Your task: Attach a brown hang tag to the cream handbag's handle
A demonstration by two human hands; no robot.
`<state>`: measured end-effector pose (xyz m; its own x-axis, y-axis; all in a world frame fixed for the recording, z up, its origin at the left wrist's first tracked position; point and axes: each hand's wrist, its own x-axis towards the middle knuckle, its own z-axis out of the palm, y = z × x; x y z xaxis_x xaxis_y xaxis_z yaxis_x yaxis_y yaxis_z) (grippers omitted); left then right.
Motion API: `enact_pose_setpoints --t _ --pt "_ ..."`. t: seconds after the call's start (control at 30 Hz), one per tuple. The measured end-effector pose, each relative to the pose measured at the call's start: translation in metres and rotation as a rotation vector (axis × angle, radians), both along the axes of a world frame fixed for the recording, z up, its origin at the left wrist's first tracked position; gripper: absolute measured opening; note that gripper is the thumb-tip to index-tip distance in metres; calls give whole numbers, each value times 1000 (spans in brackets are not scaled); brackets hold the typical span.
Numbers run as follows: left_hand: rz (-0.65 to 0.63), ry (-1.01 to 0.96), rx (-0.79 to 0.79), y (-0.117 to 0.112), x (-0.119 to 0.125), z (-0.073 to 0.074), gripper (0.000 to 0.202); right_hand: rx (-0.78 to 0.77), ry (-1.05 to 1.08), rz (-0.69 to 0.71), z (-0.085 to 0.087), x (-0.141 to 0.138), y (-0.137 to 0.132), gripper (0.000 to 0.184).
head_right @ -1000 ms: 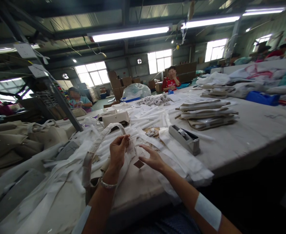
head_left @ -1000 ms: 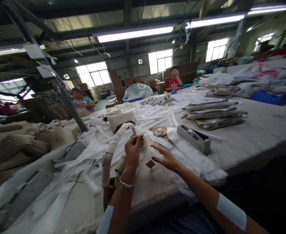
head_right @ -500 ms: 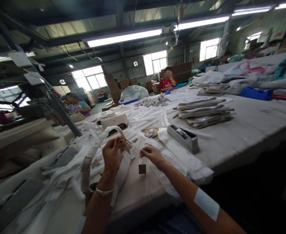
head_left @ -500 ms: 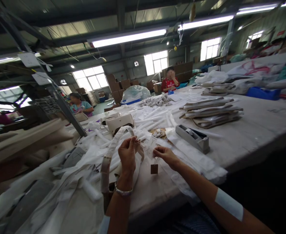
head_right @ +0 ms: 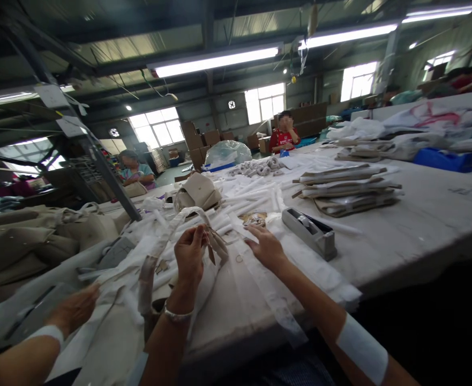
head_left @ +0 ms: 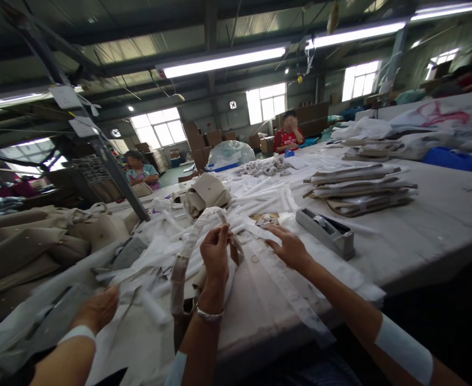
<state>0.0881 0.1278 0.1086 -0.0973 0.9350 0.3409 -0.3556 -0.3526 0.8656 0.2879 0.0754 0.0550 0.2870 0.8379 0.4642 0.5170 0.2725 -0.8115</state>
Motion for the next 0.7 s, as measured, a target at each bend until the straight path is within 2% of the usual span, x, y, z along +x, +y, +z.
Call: enact_pose_setpoints --t 0.1,0.23,0.33,0.43,0.6,0.7 --pt "-30 35 1 -5 2 0 35 113 -35 196 7 -36 -14 39" --pt "-90 31 -49 -18 2 4 38 129 88 328 7 -64 -19 35" --pt "-124 9 -122 -29 -2 6 43 45 224 411 2 -68 -24 24" --pt "-132 -7 -157 -39 -9 3 44 -71 388 485 -4 -69 -36 29" --pt "-45 101 -61 -48 -23 -15 35 -232 696 479 -16 -75 -62 38" --pt "-36 194 -25 -53 -29 -27 34 -324 889 521 -15 -80 -75 41"
